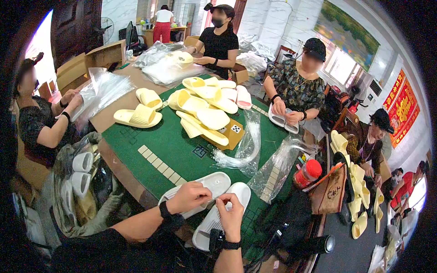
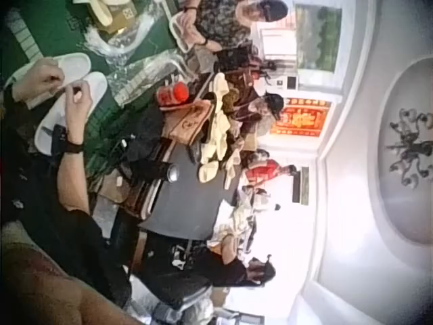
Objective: Assembling and packaging various types of slippers at a shared workstation.
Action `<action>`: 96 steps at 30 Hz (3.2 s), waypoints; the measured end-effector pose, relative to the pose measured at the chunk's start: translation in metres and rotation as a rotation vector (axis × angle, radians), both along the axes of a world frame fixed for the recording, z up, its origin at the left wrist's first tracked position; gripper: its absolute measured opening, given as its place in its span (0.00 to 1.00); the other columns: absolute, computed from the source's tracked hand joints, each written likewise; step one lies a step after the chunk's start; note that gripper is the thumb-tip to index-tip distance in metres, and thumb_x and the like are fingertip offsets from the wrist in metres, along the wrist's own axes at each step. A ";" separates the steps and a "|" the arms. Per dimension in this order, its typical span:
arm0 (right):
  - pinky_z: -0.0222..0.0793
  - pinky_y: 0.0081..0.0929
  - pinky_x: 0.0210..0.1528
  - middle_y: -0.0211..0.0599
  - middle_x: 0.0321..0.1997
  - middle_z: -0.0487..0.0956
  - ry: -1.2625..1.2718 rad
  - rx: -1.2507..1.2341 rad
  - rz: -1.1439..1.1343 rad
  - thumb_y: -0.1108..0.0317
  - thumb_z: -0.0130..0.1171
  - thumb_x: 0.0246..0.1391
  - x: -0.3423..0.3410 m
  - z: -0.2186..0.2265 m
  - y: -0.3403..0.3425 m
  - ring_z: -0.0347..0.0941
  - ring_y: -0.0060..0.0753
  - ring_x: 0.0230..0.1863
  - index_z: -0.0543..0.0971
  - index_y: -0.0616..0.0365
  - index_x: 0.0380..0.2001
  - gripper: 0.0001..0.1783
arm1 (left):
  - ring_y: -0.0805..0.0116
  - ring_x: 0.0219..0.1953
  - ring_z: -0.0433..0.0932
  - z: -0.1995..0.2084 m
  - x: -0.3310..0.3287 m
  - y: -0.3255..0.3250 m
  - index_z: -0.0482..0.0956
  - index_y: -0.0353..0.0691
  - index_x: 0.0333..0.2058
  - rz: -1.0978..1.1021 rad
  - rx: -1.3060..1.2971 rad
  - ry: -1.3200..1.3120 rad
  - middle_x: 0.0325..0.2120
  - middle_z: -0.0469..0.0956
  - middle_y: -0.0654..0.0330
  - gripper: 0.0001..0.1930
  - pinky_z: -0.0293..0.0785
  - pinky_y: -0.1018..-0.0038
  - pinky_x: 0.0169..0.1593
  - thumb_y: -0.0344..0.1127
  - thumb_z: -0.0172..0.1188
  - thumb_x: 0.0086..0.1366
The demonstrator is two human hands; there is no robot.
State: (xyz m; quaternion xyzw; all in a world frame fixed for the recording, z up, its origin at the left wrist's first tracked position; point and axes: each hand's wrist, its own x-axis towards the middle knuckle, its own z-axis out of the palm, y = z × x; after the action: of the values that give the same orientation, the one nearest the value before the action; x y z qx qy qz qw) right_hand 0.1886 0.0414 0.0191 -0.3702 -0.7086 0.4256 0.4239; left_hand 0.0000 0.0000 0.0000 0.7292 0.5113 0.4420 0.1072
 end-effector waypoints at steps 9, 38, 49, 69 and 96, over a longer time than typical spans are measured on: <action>0.69 0.19 0.39 0.27 0.31 0.78 0.199 -0.099 -0.160 0.79 0.63 0.56 0.002 -0.010 0.006 0.73 0.18 0.33 0.77 0.61 0.33 0.04 | 0.54 0.27 0.79 0.010 0.034 0.003 0.82 0.45 0.31 0.159 -0.026 -0.098 0.22 0.79 0.56 0.03 0.73 0.60 0.31 0.36 0.64 0.59; 0.71 0.22 0.40 0.29 0.31 0.77 0.286 -0.061 -0.133 0.73 0.61 0.60 -0.008 -0.016 0.002 0.73 0.19 0.34 0.76 0.60 0.37 0.05 | 0.53 0.26 0.77 -0.001 0.027 -0.002 0.81 0.37 0.28 0.130 0.066 -0.197 0.22 0.79 0.54 0.03 0.69 0.61 0.32 0.25 0.65 0.54; 0.71 0.20 0.40 0.27 0.32 0.77 0.600 -0.259 -0.221 0.78 0.62 0.59 0.000 -0.007 0.000 0.73 0.19 0.34 0.76 0.60 0.35 0.05 | 0.55 0.25 0.77 0.003 0.026 0.000 0.84 0.45 0.32 0.090 0.110 -0.127 0.20 0.77 0.59 0.04 0.70 0.62 0.31 0.30 0.66 0.56; 0.72 0.19 0.39 0.28 0.31 0.77 0.442 -0.262 -0.026 0.78 0.59 0.60 0.002 -0.006 0.001 0.74 0.19 0.32 0.75 0.59 0.35 0.04 | 0.56 0.23 0.76 0.005 0.027 0.000 0.83 0.43 0.30 0.121 0.113 -0.092 0.19 0.76 0.59 0.02 0.69 0.63 0.30 0.29 0.65 0.57; 0.59 0.18 0.31 0.26 0.26 0.70 0.577 -0.090 -0.473 0.70 0.54 0.67 0.054 -0.007 0.033 0.64 0.18 0.28 0.74 0.57 0.32 0.07 | 0.51 0.35 0.78 0.025 0.020 -0.044 0.73 0.39 0.32 -0.011 -0.046 0.399 0.31 0.74 0.53 0.24 0.77 0.58 0.39 0.59 0.61 0.61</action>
State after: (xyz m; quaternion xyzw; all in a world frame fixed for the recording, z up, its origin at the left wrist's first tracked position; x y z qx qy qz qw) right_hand 0.2425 0.0748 0.0118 -0.4066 -0.4355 0.4334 0.6761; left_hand 0.0201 -0.0435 0.0251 0.8024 0.5284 0.2764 0.0230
